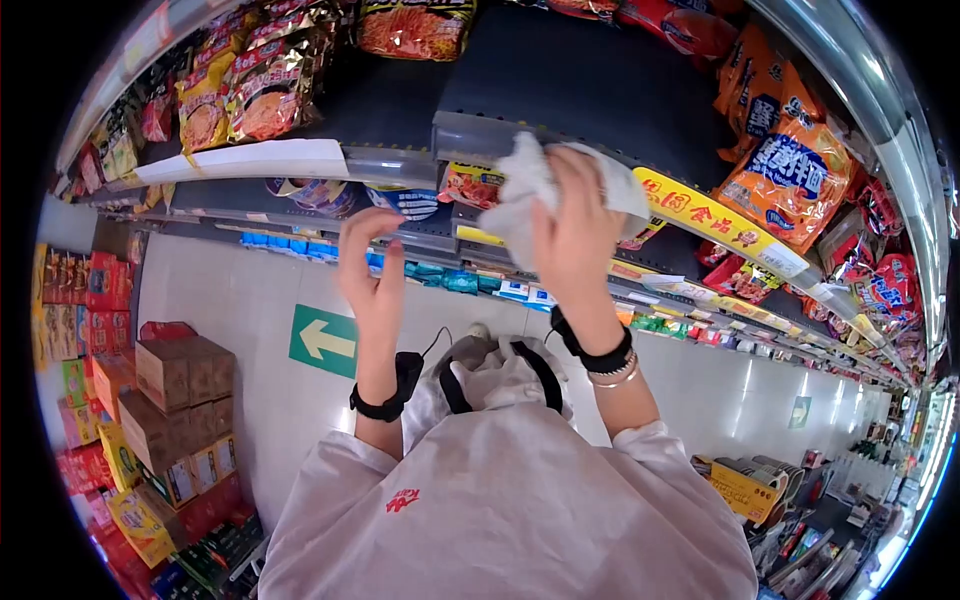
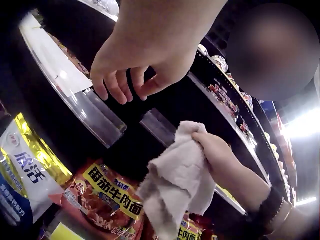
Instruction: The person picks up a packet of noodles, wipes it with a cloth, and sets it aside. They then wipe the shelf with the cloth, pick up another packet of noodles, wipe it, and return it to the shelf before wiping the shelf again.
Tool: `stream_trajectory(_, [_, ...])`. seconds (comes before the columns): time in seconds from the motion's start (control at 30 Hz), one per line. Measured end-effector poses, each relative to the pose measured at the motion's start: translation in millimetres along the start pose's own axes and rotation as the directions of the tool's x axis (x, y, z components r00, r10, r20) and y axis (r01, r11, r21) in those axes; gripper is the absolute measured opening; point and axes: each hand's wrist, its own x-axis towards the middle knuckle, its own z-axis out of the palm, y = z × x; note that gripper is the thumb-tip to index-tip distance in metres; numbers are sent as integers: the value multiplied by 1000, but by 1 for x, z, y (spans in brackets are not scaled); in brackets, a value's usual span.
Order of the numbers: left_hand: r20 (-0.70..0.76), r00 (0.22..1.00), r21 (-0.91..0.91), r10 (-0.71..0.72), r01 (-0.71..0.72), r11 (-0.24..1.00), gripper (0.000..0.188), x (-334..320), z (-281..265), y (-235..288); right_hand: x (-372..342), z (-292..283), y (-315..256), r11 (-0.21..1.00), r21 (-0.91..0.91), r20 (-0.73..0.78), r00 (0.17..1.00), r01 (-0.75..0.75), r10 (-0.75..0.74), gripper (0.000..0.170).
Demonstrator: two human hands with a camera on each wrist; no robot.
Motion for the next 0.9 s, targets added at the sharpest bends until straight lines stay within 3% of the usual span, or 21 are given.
stream_trajectory(0.17, [5,998,4,-68,67,998,17,-7,-3,-4,-9,-5,14,999,6,-75,997,31,-31,41])
stream_trajectory(0.23, [71,976,-8,-208,209,978,16,-11,-6,-3,-10,-3,13,999,0,-94,995,34,-34,41])
stream_trajectory(0.33, [89,965,1,-246,247,969,16,-16,-7,-7,-6,3,8,1000,-22,-118,993,16,-19,43])
stream_trajectory(0.4, [99,961,3,-257,258,966,16,-19,-6,-8,-6,5,1,984,176,4,1000,14,-15,45])
stream_trajectory(0.53, [149,940,-16,-306,311,950,16,-23,-5,-10,-5,20,-10,988,6,146,977,155,-154,62])
stream_trajectory(0.63, [164,932,-20,-322,329,944,13,-28,-6,-6,-6,33,-22,996,61,262,962,60,-74,66])
stream_trajectory(0.7, [168,929,-8,-330,336,942,13,-31,-11,-4,-1,43,-26,978,-67,237,955,197,-176,71])
stream_trajectory(0.83, [150,922,11,-357,360,933,10,-37,-15,2,1,55,-29,981,20,149,970,193,-194,73])
stream_trajectory(0.9, [145,920,-7,-365,369,929,10,-40,-14,-1,-1,53,-25,976,-29,215,955,214,-203,74])
